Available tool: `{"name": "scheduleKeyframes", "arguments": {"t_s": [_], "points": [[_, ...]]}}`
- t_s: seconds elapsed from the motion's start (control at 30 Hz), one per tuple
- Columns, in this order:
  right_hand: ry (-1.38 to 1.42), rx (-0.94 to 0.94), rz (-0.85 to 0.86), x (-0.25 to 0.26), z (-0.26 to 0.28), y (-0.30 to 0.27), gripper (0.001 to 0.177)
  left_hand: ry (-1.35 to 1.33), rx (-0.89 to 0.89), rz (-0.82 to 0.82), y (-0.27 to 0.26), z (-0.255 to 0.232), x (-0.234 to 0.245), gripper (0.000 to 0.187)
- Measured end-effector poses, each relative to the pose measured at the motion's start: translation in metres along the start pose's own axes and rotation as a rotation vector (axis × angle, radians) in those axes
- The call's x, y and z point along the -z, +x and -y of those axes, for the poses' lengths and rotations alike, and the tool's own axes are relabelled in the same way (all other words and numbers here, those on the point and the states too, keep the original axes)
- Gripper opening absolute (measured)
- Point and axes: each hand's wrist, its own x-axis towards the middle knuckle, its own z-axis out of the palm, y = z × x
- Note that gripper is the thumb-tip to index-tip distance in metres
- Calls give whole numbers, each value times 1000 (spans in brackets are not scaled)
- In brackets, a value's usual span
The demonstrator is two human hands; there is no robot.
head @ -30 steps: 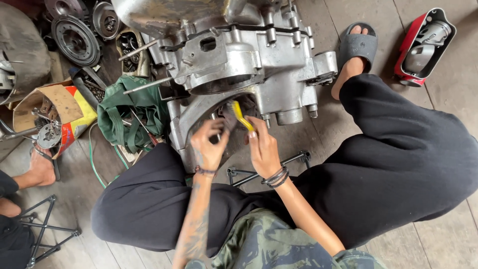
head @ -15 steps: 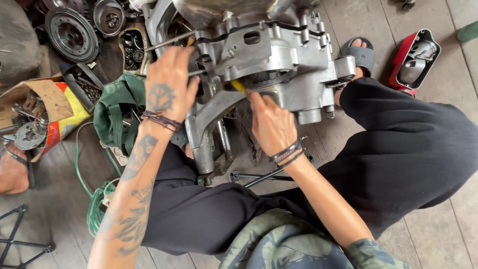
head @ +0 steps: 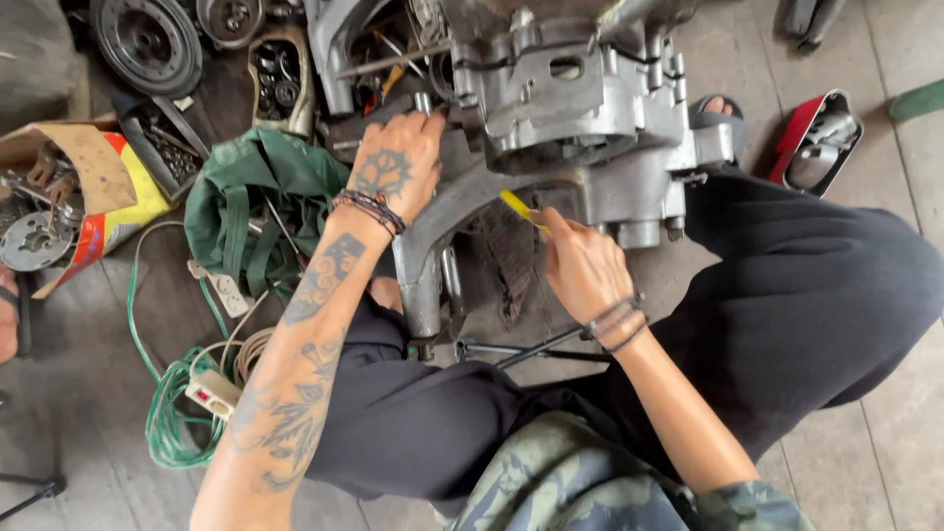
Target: The person scrubs a disassembled engine block with a yellow-handled wire brush, focusing on the internal surfaces and crevices. They hold the part steady with their left hand while scrubbing with their right hand.
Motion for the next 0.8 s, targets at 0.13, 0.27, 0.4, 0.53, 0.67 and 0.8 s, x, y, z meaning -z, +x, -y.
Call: {"name": "scheduleKeyframes", "arguments": {"t_s": [0.13,0.27,0.4,0.53,0.67,0.8], "points": [[-8,120,-189,5,0,5,41,83,-60,-3,-10,4,-17,33],[-46,56,-121,18,3,33,16,77,-2,80,14,5,-4,43],[-80,20,-2,22,-1,40,12,68,22,186,8,1,-7,54],[-132,2,25,28,8,41,19,73,33,199,9,4,-7,57],[-158,23,56,33,-1,43,18,70,39,209,9,0,-7,58],[-164,26,89,32,-19,52,23,65,44,217,9,1,-7,56]]}}
